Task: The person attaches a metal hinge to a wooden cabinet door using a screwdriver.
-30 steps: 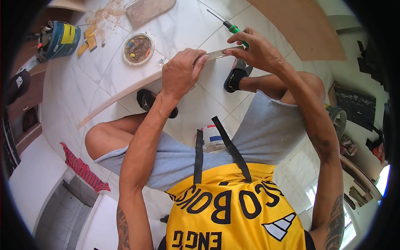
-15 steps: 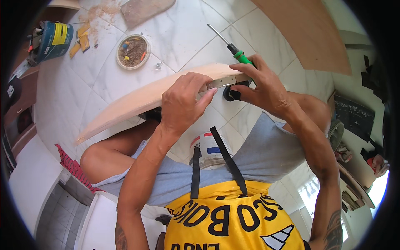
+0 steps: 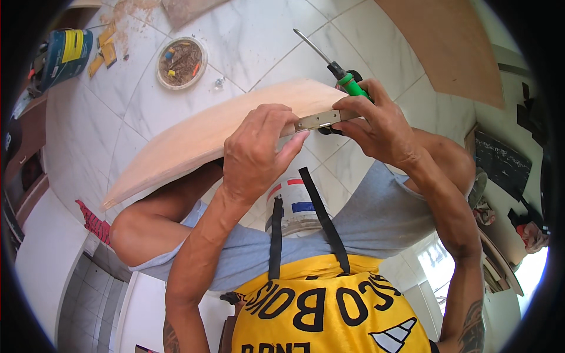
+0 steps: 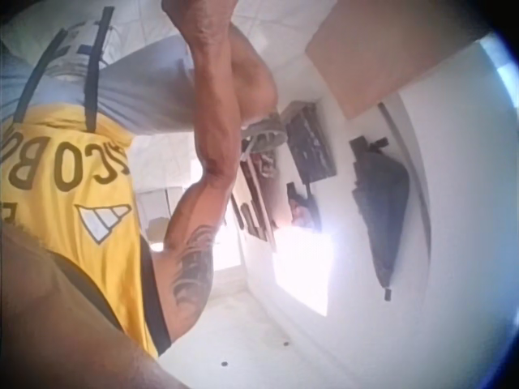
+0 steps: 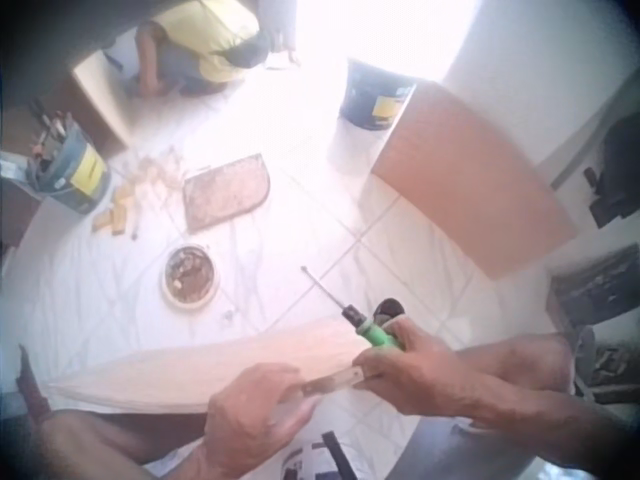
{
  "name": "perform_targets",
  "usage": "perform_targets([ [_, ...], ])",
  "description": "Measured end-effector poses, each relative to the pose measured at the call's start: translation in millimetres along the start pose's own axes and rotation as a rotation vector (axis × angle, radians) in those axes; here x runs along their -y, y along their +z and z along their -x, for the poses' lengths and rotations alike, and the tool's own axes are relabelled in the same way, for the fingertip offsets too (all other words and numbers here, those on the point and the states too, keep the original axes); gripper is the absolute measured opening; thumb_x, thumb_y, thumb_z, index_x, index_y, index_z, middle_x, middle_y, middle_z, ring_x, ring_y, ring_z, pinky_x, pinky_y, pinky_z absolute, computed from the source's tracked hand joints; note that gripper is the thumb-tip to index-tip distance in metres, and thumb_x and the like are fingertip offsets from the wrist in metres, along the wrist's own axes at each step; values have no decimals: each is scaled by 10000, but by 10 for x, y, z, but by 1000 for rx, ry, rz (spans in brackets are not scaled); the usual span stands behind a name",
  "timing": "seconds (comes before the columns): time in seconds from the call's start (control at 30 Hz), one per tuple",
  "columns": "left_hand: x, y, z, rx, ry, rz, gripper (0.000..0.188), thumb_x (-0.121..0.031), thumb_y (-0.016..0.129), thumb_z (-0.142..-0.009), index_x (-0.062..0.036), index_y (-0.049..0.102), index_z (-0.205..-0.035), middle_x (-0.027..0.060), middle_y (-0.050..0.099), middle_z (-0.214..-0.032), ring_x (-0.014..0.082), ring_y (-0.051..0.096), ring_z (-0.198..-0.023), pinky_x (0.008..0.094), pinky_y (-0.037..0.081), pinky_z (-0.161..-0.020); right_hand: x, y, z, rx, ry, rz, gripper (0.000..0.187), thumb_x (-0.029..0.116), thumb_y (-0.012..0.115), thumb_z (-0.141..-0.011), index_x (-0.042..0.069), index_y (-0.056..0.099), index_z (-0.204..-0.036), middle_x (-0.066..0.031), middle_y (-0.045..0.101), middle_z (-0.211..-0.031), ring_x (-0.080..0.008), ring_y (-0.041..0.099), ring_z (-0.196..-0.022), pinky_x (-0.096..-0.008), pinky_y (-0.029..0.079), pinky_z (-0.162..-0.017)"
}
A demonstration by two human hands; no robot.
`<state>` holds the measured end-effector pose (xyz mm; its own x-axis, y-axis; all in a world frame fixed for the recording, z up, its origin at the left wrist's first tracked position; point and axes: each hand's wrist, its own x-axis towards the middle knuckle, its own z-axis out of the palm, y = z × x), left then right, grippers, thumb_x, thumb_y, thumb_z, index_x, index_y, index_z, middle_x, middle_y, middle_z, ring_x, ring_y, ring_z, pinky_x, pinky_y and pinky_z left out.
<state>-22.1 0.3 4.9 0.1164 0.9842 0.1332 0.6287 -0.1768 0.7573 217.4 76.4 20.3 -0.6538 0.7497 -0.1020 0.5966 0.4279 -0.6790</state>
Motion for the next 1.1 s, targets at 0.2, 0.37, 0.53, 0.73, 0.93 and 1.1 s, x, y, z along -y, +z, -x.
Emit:
perform_targets([
  [0.2, -2, 23, 13, -21, 3, -13, 337, -143, 824, -761, -48, 609, -1002, 91, 653, -955, 274, 665, -842, 369, 545, -712, -15, 58, 19, -60, 45, -64, 433, 162, 844, -795, 131, 636, -1173, -140, 525, -1057, -303, 645, -832, -372, 583, -712],
  [0.37, 66, 7, -78, -56, 2, -72, 348, -181, 843, -770, -38, 609, -985, 96, 656, -941, 270, 671, -814, 361, 551, -685, -39, 100, -19, -136, 101, -153, 472, 200, 844, -812, 118, 625, -1222, -155, 520, -1102, -284, 645, -829, -374, 587, -712],
  [0.53, 70, -43, -62, -29, -18, -127, 361, -203, 859, -768, -31, 617, -972, 104, 661, -935, 271, 662, -810, 370, 544, -680, -49, 138, -45, -153, 149, -140, 490, 260, 856, -801, 103, 625, -1203, -158, 516, -1104, -269, 639, -794, -354, 584, -694],
  [0.73, 61, -31, 59, -82, 27, -358, 374, -286, 851, -776, -49, 606, -932, 84, 625, -846, 275, 604, -779, 392, 479, -698, -68, 166, 11, -178, 167, -197, 485, 282, 847, -813, 47, 618, -1170, -163, 512, -1106, -258, 666, -800, -345, 600, -730],
  [0.93, 84, 19, 71, -119, 82, -360, 385, -344, 821, -798, -62, 573, -884, 71, 588, -801, 264, 586, -737, 385, 449, -664, -147, 183, 23, -160, 144, -194, 475, 291, 850, -810, 29, 623, -1136, -159, 516, -1098, -247, 670, -811, -336, 610, -735],
  [1.1, 83, 21, 70, -113, 74, -359, 385, -336, 824, -792, -63, 568, -884, 70, 581, -800, 267, 588, -737, 389, 453, -668, -144, 156, 2, -142, 147, -212, 459, 297, 854, -805, 29, 627, -1100, -161, 524, -1074, -253, 667, -804, -343, 604, -715],
])
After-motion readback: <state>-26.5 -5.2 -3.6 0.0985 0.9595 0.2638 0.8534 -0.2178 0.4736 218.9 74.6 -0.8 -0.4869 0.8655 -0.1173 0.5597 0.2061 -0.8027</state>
